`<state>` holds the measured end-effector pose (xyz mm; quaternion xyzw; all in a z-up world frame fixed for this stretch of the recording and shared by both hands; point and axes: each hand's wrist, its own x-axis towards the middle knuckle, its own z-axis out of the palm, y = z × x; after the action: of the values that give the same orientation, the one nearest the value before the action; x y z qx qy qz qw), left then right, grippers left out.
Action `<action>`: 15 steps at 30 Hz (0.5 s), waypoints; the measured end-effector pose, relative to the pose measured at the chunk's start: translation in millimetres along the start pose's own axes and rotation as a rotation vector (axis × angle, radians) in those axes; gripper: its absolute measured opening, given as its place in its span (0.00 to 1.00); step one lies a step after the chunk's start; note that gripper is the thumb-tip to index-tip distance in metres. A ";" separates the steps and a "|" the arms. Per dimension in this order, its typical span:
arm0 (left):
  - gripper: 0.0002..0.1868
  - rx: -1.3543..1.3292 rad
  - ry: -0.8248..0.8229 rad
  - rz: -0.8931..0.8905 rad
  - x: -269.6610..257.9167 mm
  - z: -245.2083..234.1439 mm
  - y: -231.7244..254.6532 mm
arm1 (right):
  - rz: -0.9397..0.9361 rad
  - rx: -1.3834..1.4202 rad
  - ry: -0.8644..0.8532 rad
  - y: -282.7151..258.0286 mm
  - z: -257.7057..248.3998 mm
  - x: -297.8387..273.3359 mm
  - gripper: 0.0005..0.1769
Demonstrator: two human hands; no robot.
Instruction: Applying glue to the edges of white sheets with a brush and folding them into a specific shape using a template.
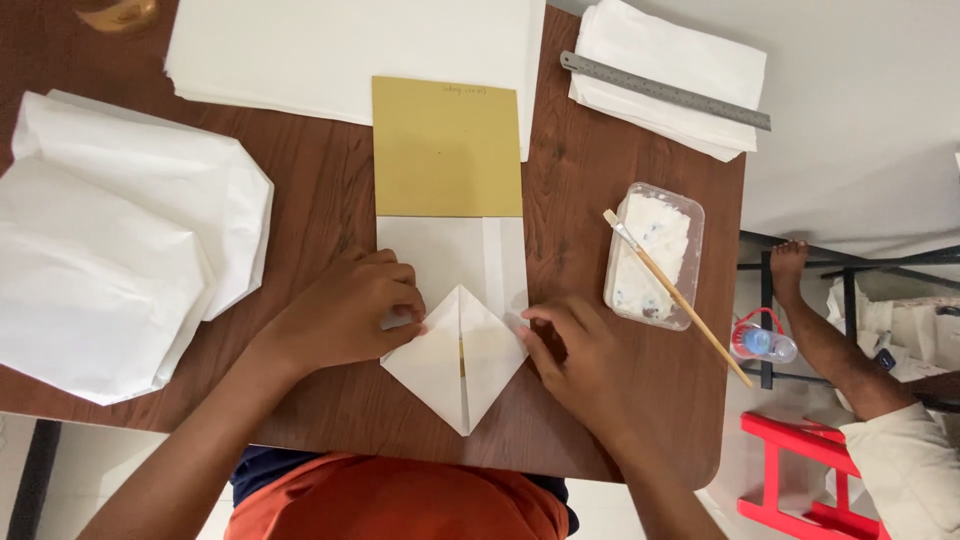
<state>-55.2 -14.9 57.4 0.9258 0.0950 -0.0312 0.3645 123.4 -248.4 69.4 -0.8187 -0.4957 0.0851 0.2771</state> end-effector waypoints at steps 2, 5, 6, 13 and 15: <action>0.07 -0.007 0.082 -0.001 -8.0 2.0 7.0 | -0.137 0.011 -0.012 1.9 7.9 14.5 0.08; 0.06 -0.043 0.177 -0.081 -17.2 9.2 13.9 | -0.234 0.059 -0.122 3.2 16.2 24.3 0.07; 0.05 -0.034 0.246 -0.095 -19.3 13.2 15.6 | -0.212 0.082 -0.162 4.3 18.9 25.6 0.07; 0.03 -0.052 0.490 -0.074 -23.7 37.4 12.8 | -0.058 0.229 -0.297 2.3 14.7 39.9 0.04; 0.04 -0.057 0.518 -0.065 -25.2 42.5 10.9 | -0.032 0.226 -0.294 3.0 16.9 40.4 0.04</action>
<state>-77.2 -55.5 36.7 0.8887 0.2158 0.1980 0.3527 138.7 -208.5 59.2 -0.7531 -0.5310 0.2546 0.2933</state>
